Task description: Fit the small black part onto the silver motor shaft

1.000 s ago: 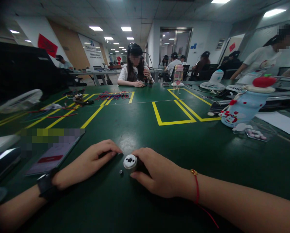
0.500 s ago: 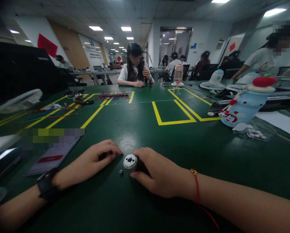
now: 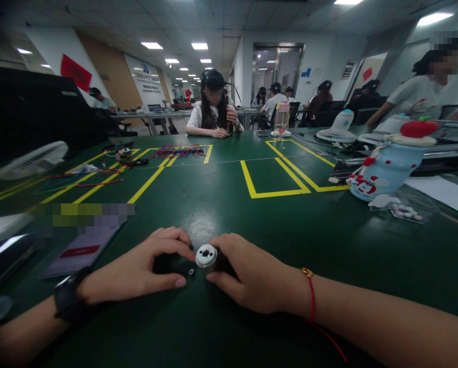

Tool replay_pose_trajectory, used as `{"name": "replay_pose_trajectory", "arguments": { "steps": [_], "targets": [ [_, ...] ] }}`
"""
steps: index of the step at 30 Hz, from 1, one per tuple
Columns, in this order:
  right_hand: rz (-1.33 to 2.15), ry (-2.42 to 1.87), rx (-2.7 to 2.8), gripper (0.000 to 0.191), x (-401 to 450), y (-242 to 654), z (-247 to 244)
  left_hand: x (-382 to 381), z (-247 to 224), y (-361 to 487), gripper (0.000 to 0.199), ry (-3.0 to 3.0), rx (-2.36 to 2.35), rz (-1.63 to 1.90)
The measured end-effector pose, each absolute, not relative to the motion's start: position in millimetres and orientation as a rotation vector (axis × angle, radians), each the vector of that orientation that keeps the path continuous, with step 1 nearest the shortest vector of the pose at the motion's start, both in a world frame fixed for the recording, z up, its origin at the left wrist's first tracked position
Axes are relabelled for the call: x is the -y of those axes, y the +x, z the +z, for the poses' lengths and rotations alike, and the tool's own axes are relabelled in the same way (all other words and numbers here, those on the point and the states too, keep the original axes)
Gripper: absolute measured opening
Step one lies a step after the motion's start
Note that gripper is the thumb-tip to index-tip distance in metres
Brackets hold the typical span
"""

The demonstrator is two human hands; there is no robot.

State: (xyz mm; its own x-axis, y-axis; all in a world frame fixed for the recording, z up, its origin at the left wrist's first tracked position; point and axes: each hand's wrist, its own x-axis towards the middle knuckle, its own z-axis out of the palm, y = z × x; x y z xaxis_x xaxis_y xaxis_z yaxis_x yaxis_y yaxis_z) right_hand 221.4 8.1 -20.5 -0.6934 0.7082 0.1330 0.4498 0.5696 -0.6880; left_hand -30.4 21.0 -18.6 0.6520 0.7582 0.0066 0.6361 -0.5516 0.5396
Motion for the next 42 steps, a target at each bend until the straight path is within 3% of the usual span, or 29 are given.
{"name": "replay_pose_trajectory", "arguments": {
  "steps": [6, 15, 25, 35, 42],
  "targets": [
    [0.882, -0.942, 2.411, 0.033, -8, 221, -21, -16, -20, -21, 0.007, 2.332, -1.048, 0.426],
    [0.877, -0.89, 2.39, 0.033, -8, 220, -23, -9, -4, -3, 0.014, 2.1, -1.111, 0.926],
    [0.819, -0.908, 2.444, 0.028, -8, 219, -22, -1, 0, 4, 0.02, 2.289, -1.053, 0.744],
    [0.863, -0.875, 2.423, 0.034, -9, 220, -22, -3, -6, -7, 0.026, 2.155, -0.999, 0.757],
    [0.88, -0.882, 2.421, 0.035, -9, 221, -21, -19, -22, -19, 0.019, 1.783, -1.28, 0.733]
  ]
}}
